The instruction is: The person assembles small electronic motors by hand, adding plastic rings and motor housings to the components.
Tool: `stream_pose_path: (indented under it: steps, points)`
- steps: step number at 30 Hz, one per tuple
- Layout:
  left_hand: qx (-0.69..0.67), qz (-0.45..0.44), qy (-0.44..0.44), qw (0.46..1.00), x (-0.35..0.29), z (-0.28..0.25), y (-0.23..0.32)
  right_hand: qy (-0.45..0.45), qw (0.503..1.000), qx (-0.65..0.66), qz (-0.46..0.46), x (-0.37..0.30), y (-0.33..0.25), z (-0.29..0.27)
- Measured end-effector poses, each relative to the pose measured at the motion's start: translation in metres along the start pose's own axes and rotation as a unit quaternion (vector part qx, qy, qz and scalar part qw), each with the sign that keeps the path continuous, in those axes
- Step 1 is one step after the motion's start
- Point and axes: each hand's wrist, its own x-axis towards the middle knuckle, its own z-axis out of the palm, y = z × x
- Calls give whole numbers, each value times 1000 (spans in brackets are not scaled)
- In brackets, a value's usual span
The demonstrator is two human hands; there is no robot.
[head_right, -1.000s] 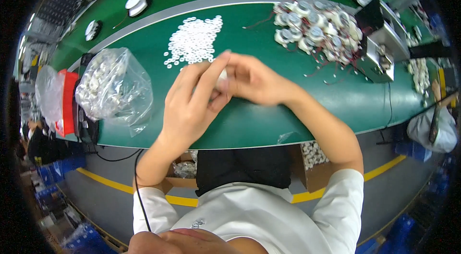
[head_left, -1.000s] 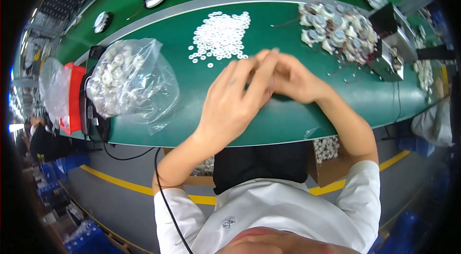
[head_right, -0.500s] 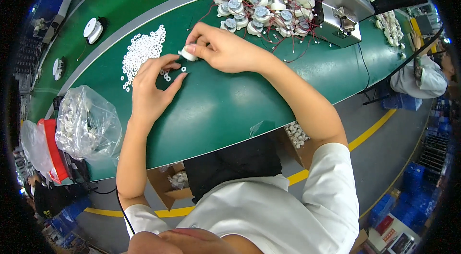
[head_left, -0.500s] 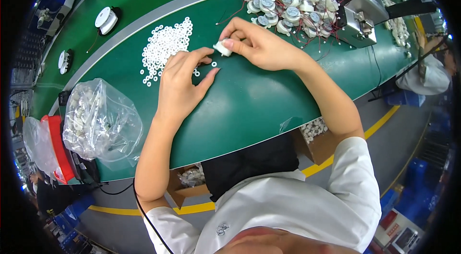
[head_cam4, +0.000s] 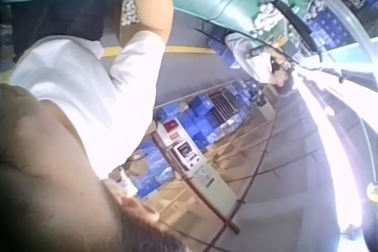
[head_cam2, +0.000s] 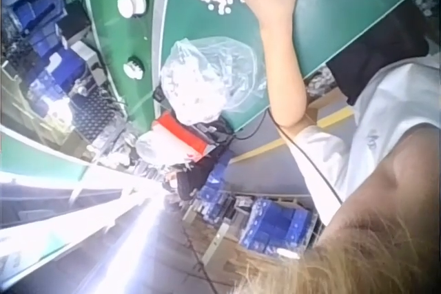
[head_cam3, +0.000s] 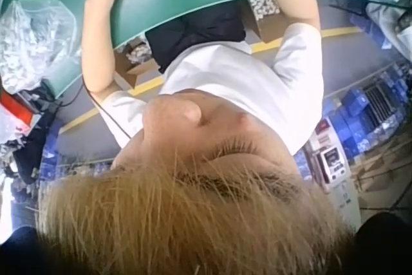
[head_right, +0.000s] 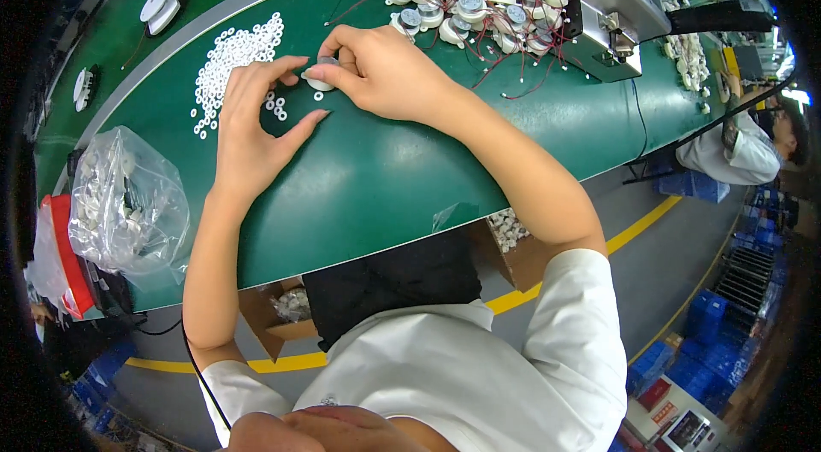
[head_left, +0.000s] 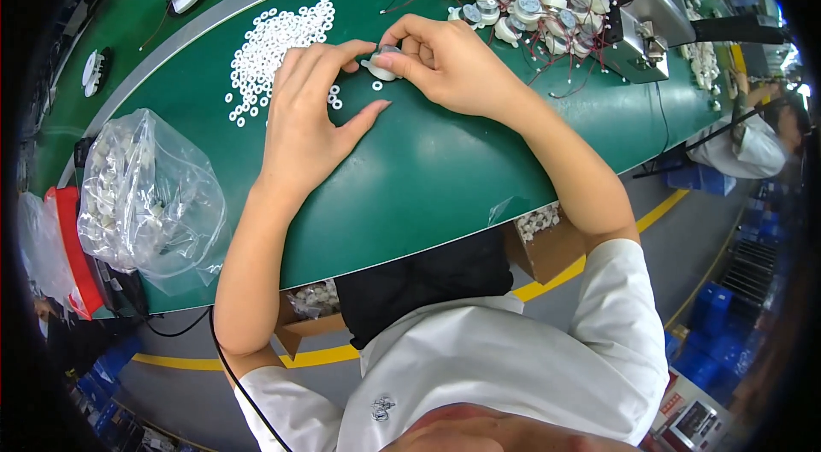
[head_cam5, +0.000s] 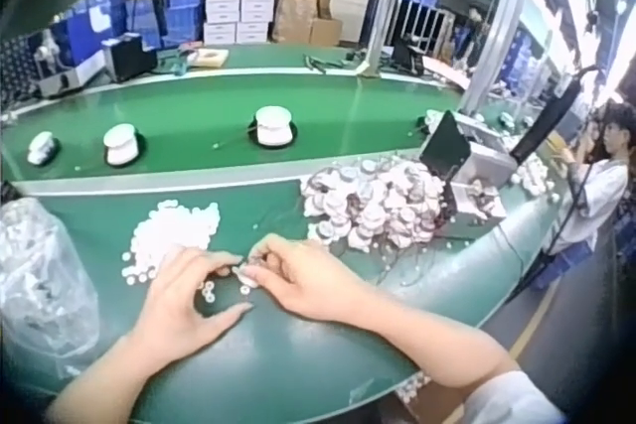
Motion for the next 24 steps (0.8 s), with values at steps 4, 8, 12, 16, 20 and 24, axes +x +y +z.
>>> stream_pose_path:
  steps: [4, 8, 12, 16, 20, 24]
  points:
    - [1, 26, 10, 1000, -3, 5, -4, 39, 999, -29, -22, 2, -1, 8]
    - [-14, 9, 14, 1000, -4, 7, -3, 47, 998, -41, -29, 1, -2, 8]
    - [-15, -2, 11, 1000, -3, 9, -2, 62, 997, -45, -16, 2, -1, 6]
    - [-20, -8, 15, 1000, -5, 13, -5, 79, 994, -68, 13, 2, -3, 7]
    - [-49, -31, 21, 998, -4, 20, -6, 113, 984, -140, -4, 3, 0, 4]
    - [-102, -82, 27, 991, -3, 29, -5, 99, 989, -109, 19, 2, -3, 2]
